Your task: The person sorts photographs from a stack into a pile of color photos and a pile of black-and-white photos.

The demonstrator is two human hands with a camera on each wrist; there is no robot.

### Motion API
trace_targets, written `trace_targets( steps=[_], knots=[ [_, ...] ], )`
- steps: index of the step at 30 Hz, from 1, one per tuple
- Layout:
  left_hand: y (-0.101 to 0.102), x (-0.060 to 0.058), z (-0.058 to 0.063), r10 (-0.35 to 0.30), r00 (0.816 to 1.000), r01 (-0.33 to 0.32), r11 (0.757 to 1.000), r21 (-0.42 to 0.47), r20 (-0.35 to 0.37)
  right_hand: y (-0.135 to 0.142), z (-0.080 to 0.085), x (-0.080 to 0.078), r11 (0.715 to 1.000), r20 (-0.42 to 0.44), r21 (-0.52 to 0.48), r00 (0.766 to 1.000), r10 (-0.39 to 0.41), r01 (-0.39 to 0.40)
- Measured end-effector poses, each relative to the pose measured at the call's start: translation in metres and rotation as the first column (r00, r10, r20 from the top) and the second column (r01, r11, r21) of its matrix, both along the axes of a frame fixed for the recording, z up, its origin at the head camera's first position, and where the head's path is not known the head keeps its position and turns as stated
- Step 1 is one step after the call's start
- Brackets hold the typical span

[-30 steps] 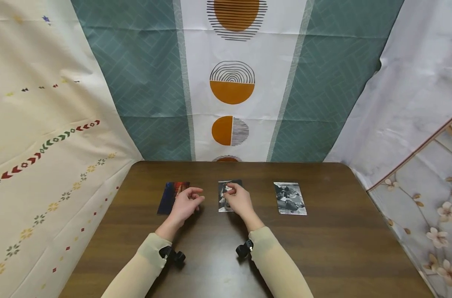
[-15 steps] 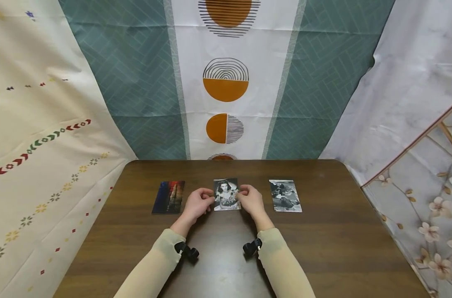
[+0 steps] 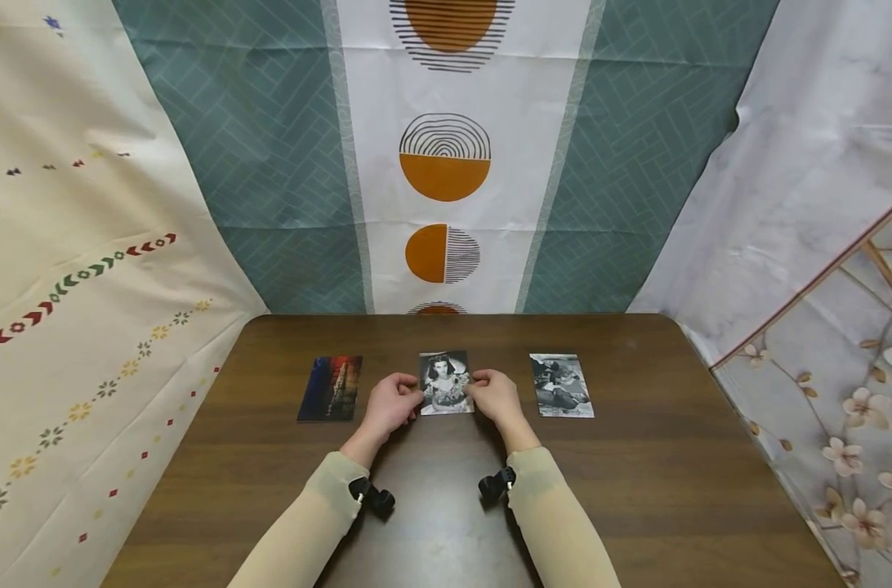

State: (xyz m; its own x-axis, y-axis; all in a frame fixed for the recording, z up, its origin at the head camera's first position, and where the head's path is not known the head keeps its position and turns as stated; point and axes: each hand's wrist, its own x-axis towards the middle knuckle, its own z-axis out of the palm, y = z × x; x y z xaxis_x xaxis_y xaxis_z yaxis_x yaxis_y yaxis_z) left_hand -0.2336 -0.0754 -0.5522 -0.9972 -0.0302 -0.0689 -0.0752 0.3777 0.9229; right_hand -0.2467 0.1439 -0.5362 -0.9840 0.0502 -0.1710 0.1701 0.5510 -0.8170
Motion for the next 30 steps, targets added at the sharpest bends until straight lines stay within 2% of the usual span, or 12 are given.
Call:
trace_targets(
  steps=[5, 10, 15, 30],
  knots=[
    [0.0013, -0.0029, -0.0004, -0.035, 0.999, 0.034, 0.993, -0.11, -0.01, -0.0002, 0.0001, -0.003, 1.0, 0.022, 0.015, 1.0, 0.0, 0.0],
    [0.0015, -0.0039, 0.0016, -0.032, 0.999, 0.035, 0.99, -0.138, 0.026, -0.001, 0.0015, -0.0054, 1.0, 0.048, 0.01, 0.999, 0.004, -0.005],
    [0.0017, -0.0047, 0.0023, -0.023, 0.999, 0.028, 0.99, -0.141, 0.033, -0.0005, 0.0021, -0.0048, 0.999, 0.064, -0.036, 0.998, 0.006, -0.003],
    [0.0012, -0.0041, 0.0009, -0.001, 1.0, 0.002, 0.997, -0.075, 0.021, -0.0039, -0.0014, 0.0002, 0.997, 0.01, -0.071, 1.0, 0.009, -0.009]
  ],
)
